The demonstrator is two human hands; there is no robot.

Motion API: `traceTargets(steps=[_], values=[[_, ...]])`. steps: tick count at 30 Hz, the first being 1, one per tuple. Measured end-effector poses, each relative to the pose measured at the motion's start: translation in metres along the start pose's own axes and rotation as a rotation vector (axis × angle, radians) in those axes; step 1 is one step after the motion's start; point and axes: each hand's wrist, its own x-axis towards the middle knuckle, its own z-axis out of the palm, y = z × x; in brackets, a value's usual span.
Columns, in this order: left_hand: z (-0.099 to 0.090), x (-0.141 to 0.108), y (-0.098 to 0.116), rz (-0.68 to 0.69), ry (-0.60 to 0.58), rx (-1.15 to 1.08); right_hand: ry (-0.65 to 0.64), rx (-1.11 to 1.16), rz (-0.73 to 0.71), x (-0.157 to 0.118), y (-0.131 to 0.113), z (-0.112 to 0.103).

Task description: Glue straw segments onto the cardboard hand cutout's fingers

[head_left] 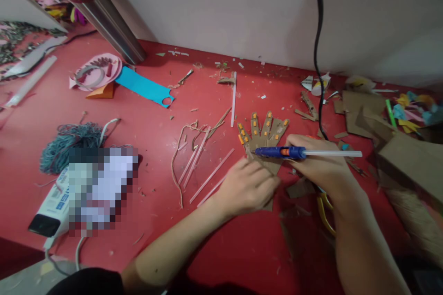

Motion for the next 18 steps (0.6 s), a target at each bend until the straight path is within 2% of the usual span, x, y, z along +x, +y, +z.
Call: traceTargets(steps=[2, 3, 5, 9, 13, 18], values=[[-0.008, -0.001, -0.01, -0.262, 0.058, 0.099, -0.01, 0.007, 0.001, 0.0, 0.001, 0.001], [-0.01, -0.002, -0.015, -0.347, 0.041, 0.133, -0.013, 0.008, 0.006, 0.0, 0.001, 0.001], [-0.011, -0.003, -0.021, -0.431, -0.034, 0.144, -0.014, 0.001, 0.021, 0.001, 0.001, 0.001], [-0.006, -0.004, -0.023, -0.501, -0.189, 0.087, -0.04, 0.004, 0.028, 0.003, 0.002, -0.001], [-0.003, -0.004, -0.024, -0.553, -0.237, 0.062, -0.026, 0.037, 0.013, 0.003, 0.002, -0.001], [-0.004, -0.004, -0.031, -0.55, -0.287, 0.0, 0.02, 0.054, 0.032, 0.001, 0.0, 0.001]])
